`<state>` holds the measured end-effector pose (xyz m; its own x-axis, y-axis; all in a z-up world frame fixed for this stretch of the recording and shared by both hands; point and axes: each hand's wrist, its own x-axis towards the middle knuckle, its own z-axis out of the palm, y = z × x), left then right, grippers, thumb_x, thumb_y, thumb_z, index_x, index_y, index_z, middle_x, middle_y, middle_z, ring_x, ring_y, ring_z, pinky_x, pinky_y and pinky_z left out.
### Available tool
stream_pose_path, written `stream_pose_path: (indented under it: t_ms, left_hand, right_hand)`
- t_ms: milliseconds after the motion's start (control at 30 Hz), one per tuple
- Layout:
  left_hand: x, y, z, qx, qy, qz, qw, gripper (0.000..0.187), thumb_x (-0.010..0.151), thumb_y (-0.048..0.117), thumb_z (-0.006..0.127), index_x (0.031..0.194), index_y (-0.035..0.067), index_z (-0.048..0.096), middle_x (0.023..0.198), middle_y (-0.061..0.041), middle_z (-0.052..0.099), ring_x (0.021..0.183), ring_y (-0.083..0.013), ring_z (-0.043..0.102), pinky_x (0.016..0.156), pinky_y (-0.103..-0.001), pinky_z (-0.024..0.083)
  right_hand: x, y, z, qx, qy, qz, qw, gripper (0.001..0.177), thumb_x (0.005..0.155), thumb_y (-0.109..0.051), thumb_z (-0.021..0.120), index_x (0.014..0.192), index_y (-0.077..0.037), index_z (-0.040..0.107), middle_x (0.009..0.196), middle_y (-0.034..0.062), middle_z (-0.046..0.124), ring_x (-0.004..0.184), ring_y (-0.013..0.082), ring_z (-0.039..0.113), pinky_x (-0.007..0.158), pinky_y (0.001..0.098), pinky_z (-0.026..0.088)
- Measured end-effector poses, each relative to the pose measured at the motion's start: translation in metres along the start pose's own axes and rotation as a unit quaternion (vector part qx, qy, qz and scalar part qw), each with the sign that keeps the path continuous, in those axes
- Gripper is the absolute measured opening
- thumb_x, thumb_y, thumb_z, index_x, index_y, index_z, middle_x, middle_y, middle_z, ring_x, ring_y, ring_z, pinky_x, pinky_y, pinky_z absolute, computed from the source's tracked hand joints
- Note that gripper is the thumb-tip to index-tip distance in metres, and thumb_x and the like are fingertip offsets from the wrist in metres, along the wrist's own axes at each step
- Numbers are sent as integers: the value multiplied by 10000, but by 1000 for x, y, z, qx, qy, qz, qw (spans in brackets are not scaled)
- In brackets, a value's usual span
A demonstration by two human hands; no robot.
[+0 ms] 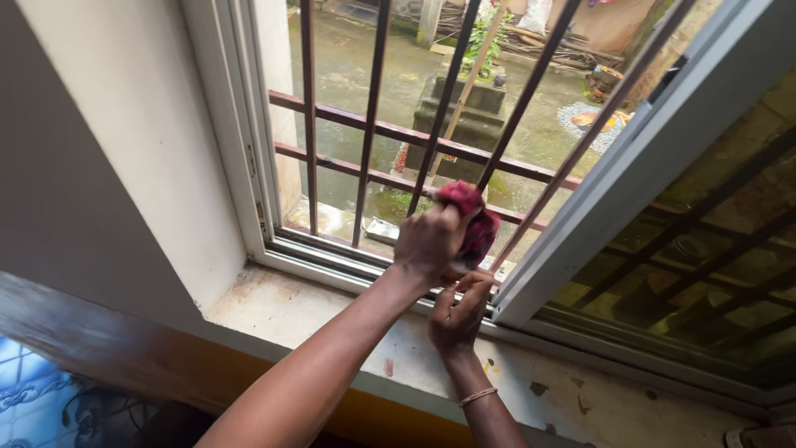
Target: The person wipes the edges and glass of a window frame using a cloth, then slides the window open and closed to clean the tracks.
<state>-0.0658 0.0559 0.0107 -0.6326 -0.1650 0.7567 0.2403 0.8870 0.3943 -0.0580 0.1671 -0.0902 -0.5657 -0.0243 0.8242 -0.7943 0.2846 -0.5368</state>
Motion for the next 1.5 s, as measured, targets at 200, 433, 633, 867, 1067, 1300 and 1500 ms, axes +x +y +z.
stream_pose_path:
  t_ms: [200, 433, 633, 867, 1067, 1300, 1500]
  left_hand:
    - [-35, -16, 11, 62, -154, -22, 986, 445, 1070, 353, 525, 805, 18, 648, 702, -168, 686, 515, -305, 726, 473, -432, 549]
    - [-23, -14, 21, -32, -11, -3, 999, 448, 1067, 315, 576, 737, 19, 642, 635, -133, 667, 500, -269, 687, 459, -398, 551]
    - [-50, -34, 33, 114, -215, -36, 969, 400, 1066, 204, 523, 718, 61, 661, 618, -101, 668, 505, -208, 692, 451, -381, 549]
    - [-36, -24, 30, 22, -53, 2, 998, 446, 1044, 344, 597, 712, 52, 661, 632, -108, 663, 506, -228, 679, 447, -393, 547]
    - [-44, -26, 22, 83, -161, -7, 983, 491, 1006, 437, 590, 691, 64, 651, 608, -101, 659, 473, -218, 671, 440, -389, 543]
    - [-49, -28, 15, 118, -128, 56, 983, 374, 991, 302, 605, 701, 75, 665, 627, -108, 661, 532, -230, 674, 484, -397, 541]
    - [-88, -25, -9, 47, -159, 132, 977, 128, 873, 129, 620, 805, 44, 686, 884, -148, 711, 847, -282, 708, 844, -426, 551]
  right_hand:
    - [-2, -12, -4, 40, 10, 13, 999, 183, 809, 13, 474, 950, -12, 360, 912, 131, 399, 843, 263, 447, 833, 400, 450]
    - [-3, -15, -6, 51, -1, 17, 999, 189, 804, 12, 478, 955, -14, 368, 913, 122, 400, 816, 237, 444, 795, 389, 456]
    - [-5, -17, -7, 52, -7, 36, 998, 168, 812, -2, 479, 931, -26, 363, 894, 107, 405, 782, 221, 445, 765, 379, 460]
    - [0, -14, -5, 52, -3, 20, 998, 162, 839, -5, 479, 939, -21, 353, 908, 111, 402, 802, 225, 445, 773, 385, 451]
    - [-1, -16, -6, 37, -2, 23, 999, 159, 837, -10, 488, 939, -26, 367, 895, 107, 403, 788, 218, 444, 766, 375, 455]
    - [2, -21, -10, 22, 7, -10, 1000, 193, 835, -41, 512, 999, -4, 418, 981, 125, 457, 881, 228, 479, 810, 392, 464]
    - [7, -32, -11, 12, -12, -29, 999, 324, 946, -133, 541, 1227, 26, 511, 1145, 185, 565, 1043, 288, 585, 876, 405, 525]
